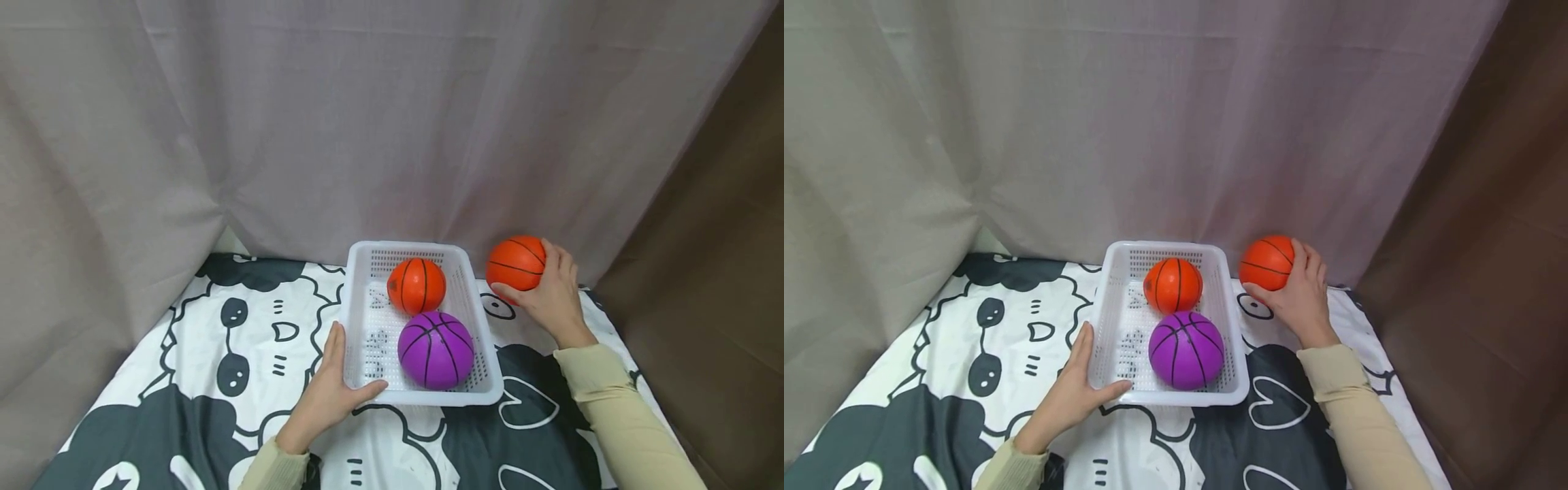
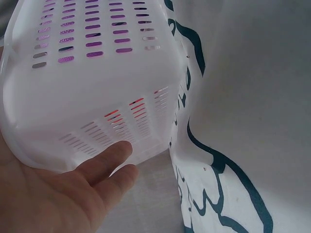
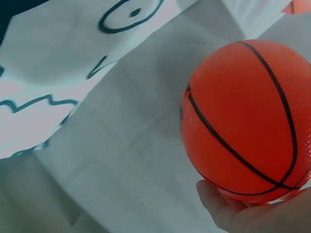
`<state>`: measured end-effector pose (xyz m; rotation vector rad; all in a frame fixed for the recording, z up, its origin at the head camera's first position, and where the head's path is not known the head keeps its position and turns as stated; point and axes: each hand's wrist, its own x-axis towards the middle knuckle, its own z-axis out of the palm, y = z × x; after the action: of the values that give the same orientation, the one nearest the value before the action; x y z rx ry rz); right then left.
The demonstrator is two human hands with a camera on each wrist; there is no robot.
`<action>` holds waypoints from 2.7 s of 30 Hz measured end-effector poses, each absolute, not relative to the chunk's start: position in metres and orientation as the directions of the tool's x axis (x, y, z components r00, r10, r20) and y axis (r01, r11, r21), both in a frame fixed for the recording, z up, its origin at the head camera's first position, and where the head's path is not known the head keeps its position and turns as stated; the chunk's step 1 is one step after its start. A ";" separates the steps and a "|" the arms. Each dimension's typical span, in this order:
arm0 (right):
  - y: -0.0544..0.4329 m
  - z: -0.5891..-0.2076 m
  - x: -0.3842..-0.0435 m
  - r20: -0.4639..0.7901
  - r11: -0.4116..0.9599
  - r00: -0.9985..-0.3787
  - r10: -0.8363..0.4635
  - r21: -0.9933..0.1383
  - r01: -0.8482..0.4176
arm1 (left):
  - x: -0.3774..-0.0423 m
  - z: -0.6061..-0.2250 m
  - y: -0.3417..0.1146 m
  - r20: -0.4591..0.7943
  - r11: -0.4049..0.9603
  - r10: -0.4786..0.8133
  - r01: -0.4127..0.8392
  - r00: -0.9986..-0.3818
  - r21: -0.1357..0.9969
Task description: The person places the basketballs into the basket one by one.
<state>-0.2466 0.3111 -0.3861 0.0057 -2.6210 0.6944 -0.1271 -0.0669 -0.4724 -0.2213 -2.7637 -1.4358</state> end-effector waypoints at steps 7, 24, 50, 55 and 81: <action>0.283 -0.382 -0.244 0.449 0.882 -0.893 0.001 -0.421 -0.210 | -0.126 -0.473 -0.068 0.090 0.567 0.116 0.140 -0.989 0.812; 0.245 -0.380 -0.239 0.535 0.911 -0.786 -0.309 -0.070 -0.406 | -0.126 -0.475 -0.068 0.075 0.584 0.107 0.124 -0.991 0.803; 0.219 -0.378 -0.231 0.316 0.887 -0.924 -0.215 -0.333 -0.320 | -0.125 -0.471 -0.069 0.079 0.586 0.108 0.128 -0.991 0.800; 0.221 -0.368 -0.230 0.240 0.874 -0.951 -0.194 -0.399 -0.279 | -0.125 -0.471 -0.068 0.087 0.578 0.110 0.135 -0.990 0.805; 0.250 -0.408 -0.217 0.159 0.861 -0.951 -0.265 -0.405 -0.308 | -0.118 -0.468 -0.069 0.034 0.586 0.121 0.099 -0.992 0.804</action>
<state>-0.2170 0.2500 -0.4082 0.4534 -2.9353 0.6637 -0.1178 -0.0690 -0.4676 -0.1960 -2.8195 -1.4268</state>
